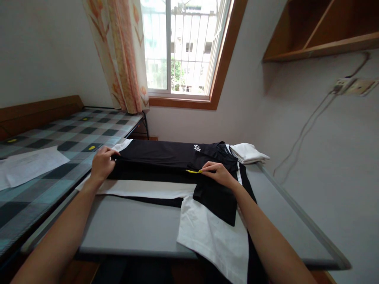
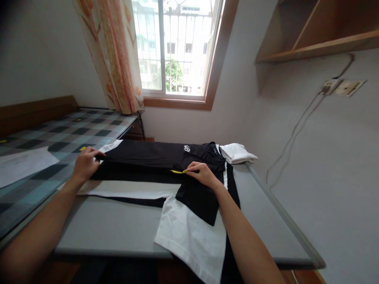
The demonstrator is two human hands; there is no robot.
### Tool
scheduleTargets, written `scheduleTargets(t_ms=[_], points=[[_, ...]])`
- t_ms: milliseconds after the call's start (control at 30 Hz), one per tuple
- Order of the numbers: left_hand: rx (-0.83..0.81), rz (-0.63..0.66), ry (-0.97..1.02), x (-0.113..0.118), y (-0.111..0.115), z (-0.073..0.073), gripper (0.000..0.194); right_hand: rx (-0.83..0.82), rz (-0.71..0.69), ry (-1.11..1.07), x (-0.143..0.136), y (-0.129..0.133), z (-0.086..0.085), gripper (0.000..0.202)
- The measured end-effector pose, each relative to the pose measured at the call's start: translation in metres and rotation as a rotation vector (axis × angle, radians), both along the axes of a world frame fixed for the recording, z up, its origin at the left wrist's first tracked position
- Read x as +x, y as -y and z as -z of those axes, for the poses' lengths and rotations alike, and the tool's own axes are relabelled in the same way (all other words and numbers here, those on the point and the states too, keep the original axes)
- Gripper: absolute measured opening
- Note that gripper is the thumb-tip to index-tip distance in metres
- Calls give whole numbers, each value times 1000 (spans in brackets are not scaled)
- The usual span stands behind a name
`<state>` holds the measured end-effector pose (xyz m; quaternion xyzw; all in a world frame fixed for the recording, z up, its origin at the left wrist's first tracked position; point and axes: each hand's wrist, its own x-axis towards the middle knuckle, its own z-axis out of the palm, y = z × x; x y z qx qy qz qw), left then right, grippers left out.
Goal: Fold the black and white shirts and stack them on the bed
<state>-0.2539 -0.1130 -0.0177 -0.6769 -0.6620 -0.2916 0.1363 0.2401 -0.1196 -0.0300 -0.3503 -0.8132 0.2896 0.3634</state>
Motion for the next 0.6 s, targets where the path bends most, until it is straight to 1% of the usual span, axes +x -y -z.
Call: scheduleTargets(t_ms=[100,167,233,300,367,433,533,600], points=[[134,-13,241,-9,-2,3,16,3,-7,2,3,0,-3,23],[126,-20,413,-14,-2,5,14,9,-8,1,5,-1,-4,22],[6,-24,543,-18,-1,8,16,9,-11,11,5,0,-6,22],[-176,-26,614,-18,2,12,26,-5,-22,37,5,1,-7,22],[-337,-26,592,-16,4,17,36,-30,-36,66,2,2,-6,22],[-424,-57,469,-13,5,21,40,-49,-43,88,-1,3,-5,23],[-456,-107,281,-8,4,24,41,-58,-43,115,-4,3,-3,23],[-467,-94,248,-5,3,24,38,-62,-45,131,-4,2,0,22]])
